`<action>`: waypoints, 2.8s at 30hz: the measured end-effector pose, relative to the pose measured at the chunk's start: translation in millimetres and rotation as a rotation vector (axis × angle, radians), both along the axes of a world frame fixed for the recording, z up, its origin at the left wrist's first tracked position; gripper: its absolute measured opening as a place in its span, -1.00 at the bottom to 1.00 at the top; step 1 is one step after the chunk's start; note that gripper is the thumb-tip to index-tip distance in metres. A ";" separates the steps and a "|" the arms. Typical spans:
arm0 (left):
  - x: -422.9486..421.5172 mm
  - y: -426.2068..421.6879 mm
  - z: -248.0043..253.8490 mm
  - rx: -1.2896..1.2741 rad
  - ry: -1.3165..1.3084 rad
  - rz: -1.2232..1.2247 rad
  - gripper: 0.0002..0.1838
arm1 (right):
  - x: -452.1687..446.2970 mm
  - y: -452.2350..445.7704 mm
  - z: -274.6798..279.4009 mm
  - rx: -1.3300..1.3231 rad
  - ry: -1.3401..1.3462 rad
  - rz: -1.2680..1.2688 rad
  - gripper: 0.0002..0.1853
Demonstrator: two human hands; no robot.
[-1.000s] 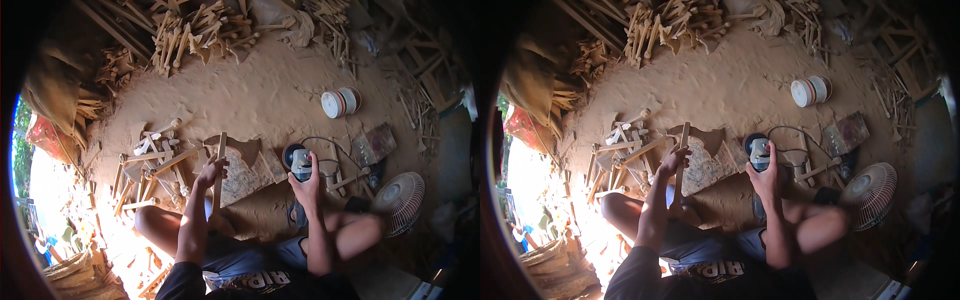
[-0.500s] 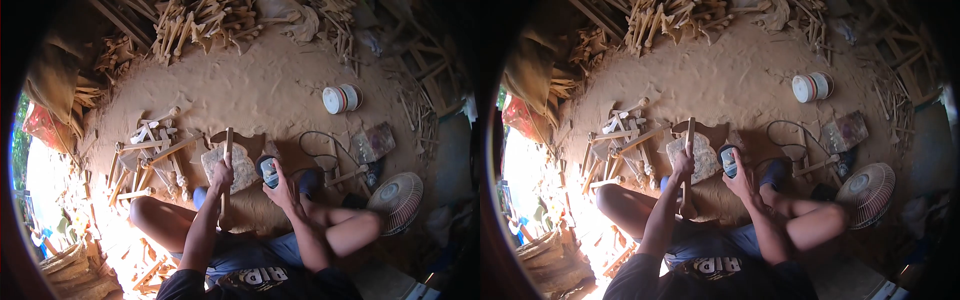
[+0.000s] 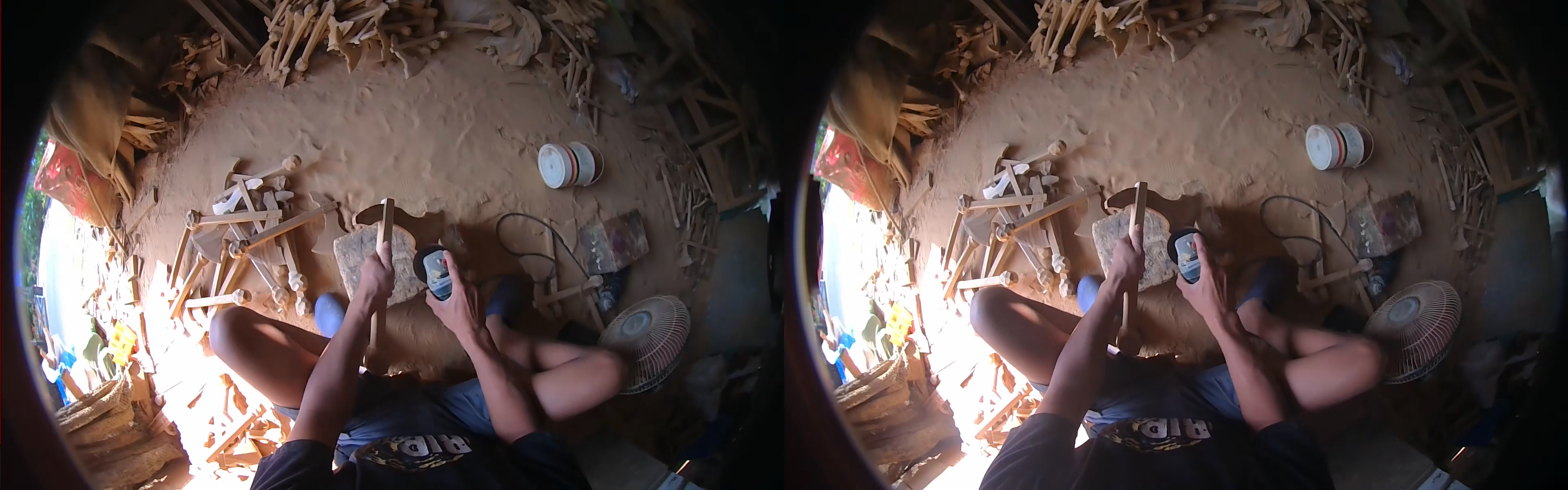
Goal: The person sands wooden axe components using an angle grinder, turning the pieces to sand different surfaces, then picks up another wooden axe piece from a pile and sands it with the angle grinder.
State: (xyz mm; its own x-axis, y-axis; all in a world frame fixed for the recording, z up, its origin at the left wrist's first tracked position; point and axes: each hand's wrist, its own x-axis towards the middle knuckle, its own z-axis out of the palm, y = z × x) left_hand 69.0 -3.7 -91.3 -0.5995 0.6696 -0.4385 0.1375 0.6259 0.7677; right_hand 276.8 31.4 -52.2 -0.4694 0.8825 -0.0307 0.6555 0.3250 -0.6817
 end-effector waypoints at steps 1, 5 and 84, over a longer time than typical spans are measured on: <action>1.6 -0.3 -1.8 0.007 0.010 0.000 -0.22 | 1.2 -2.0 3.2 -0.047 -0.037 -0.009 0.03; 7.4 -2.8 3.6 0.046 0.009 0.017 -0.23 | 1.0 -9.7 29.3 -0.255 -0.191 -0.022 0.02; -15.8 -5.7 -32.2 -0.004 -0.319 0.116 -0.26 | 15.9 9.6 20.0 -0.187 0.071 -0.059 0.05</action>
State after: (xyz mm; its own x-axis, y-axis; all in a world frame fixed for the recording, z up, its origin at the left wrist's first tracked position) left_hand 53.3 -9.4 -123.5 -0.5040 0.6027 -0.6187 -0.1815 0.6264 0.7581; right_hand 292.6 41.1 -32.3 -0.4238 0.8906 -0.1651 0.6176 0.1508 -0.7719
